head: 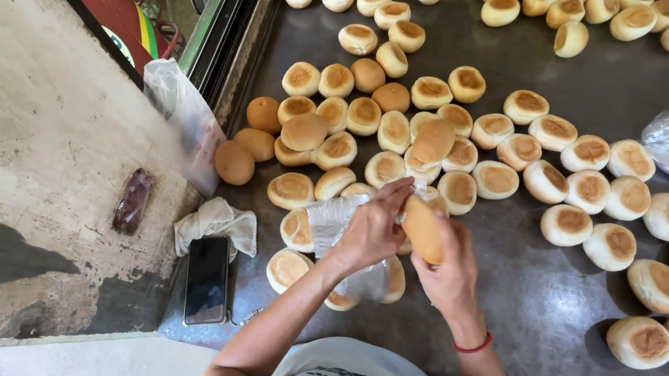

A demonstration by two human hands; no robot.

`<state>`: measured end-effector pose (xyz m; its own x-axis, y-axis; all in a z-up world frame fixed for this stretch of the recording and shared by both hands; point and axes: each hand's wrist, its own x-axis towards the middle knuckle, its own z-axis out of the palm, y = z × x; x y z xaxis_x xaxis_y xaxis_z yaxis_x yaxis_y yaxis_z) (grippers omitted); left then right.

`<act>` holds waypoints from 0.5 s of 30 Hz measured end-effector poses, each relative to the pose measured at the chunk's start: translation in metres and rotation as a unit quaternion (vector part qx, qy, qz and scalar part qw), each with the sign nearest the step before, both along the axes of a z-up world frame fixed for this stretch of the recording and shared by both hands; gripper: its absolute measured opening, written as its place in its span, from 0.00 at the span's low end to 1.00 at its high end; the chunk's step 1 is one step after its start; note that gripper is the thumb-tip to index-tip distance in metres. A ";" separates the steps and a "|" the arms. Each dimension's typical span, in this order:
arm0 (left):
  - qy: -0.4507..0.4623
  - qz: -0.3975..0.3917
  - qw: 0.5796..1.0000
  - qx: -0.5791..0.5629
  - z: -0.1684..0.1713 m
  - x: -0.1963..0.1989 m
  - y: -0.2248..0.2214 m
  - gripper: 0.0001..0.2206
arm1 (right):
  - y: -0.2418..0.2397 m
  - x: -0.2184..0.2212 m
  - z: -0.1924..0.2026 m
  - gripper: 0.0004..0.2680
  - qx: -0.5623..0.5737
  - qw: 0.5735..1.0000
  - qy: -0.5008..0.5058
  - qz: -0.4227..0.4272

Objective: The person opens clear plastic bags and packs baked bread rolls into them by hand.

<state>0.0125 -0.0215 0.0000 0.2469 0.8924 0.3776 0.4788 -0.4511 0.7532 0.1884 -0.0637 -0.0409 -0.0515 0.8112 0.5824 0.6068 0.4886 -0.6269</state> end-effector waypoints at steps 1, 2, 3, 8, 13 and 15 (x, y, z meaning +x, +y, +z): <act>0.026 -0.020 0.999 0.036 0.001 0.003 -0.002 0.31 | 0.001 -0.002 0.003 0.30 -0.003 0.997 -0.076 -0.020; 0.052 -0.040 0.995 0.073 0.001 0.008 -0.008 0.32 | 0.007 0.000 0.009 0.31 -0.052 0.996 -0.077 -0.009; 0.077 -0.059 0.990 0.106 0.000 0.012 -0.014 0.34 | 0.014 0.002 0.015 0.33 -0.103 0.992 -0.078 0.004; 0.012 -0.065 0.997 -0.048 0.012 -0.002 -0.005 0.32 | -0.002 0.018 0.042 0.26 -0.229 0.965 0.085 0.092; -0.023 -0.162 0.982 0.097 0.020 0.010 -0.019 0.29 | 0.021 0.017 -0.001 0.12 -0.129 0.985 -0.109 0.028; -0.031 -0.185 0.978 0.086 0.023 0.014 -0.024 0.28 | 0.024 0.014 -0.013 0.14 -0.052 0.990 -0.108 0.076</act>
